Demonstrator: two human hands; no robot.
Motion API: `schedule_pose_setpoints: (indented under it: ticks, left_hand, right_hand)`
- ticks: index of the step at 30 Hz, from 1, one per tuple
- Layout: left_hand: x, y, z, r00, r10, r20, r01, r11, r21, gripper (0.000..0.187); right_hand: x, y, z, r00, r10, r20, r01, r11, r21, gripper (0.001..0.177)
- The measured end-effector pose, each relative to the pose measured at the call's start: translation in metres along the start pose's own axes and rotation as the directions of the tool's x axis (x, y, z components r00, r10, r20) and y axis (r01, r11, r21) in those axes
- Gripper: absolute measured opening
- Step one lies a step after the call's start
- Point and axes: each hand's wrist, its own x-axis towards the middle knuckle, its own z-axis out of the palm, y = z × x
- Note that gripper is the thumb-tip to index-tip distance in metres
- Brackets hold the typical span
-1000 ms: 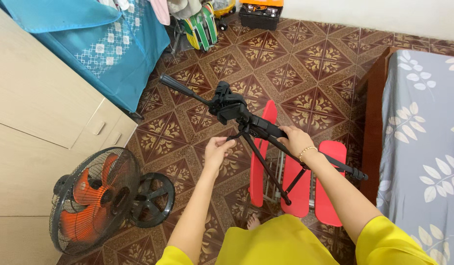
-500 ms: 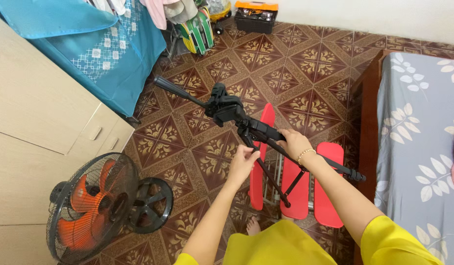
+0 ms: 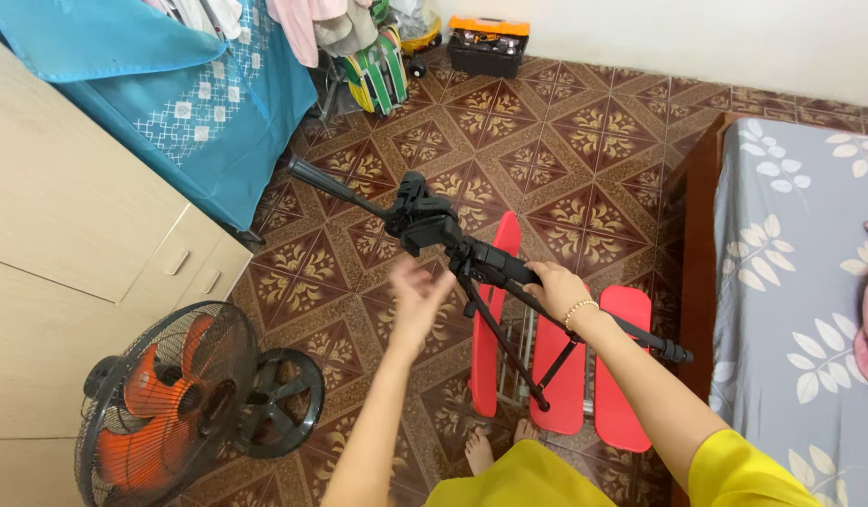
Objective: The person assembles a small black tripod by unfolding its legs, extending the center column, and adjusting the head. The person repeatedly tightens and loosens the head and leg locks while holding the tripod over a red folding stool.
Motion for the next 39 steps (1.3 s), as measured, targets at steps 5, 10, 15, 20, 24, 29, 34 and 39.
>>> schedule_pose_setpoints:
  ticks: [5,10,15,20,24,29,34,39]
  left_hand:
    - [-0.006,0.074,-0.035,0.937,0.338,-0.085,-0.337,0.941,0.027,0.046]
    - [-0.021,0.103,-0.033,0.907,0.386,-0.170,-0.309,0.882,0.355,0.034]
    - [-0.025,0.100,-0.033,0.868,0.466,-0.170,-0.359,0.827,0.433,0.031]
    - [-0.019,0.093,-0.034,0.895,0.427,-0.125,-0.369,0.869,0.329,0.032]
    - [-0.016,0.096,-0.050,0.901,0.430,-0.049,-0.372,0.826,0.423,0.035]
    - [-0.008,0.099,-0.063,0.895,0.438,0.079,-0.429,0.801,0.419,0.035]
    - [-0.005,0.110,-0.075,0.914,0.372,0.163,-0.406,0.837,0.367,0.040]
    - [0.007,0.126,-0.095,0.750,0.571,0.334,-0.657,0.586,0.474,0.039]
  right_hand:
    - [0.000,0.000,0.000,1.000,0.019,0.014,-0.019,1.000,0.012,0.046]
    - [0.001,0.004,0.000,0.999,-0.006,0.038,0.006,1.000,0.011,0.047]
    - [0.000,0.006,0.002,0.999,-0.044,-0.001,0.044,0.999,0.000,0.047]
    - [-0.004,-0.005,-0.006,1.000,0.003,0.019,-0.004,0.999,0.051,0.049]
    - [-0.019,-0.046,-0.009,0.900,-0.245,-0.360,0.292,0.953,0.081,0.051]
    - [-0.025,-0.092,0.007,0.864,-0.219,-0.452,0.245,0.970,-0.002,0.052]
    - [-0.011,-0.101,0.058,0.996,0.020,-0.089,-0.006,0.988,0.152,0.056]
    - [-0.002,-0.093,0.108,0.970,0.238,-0.056,-0.216,0.940,0.263,0.048]
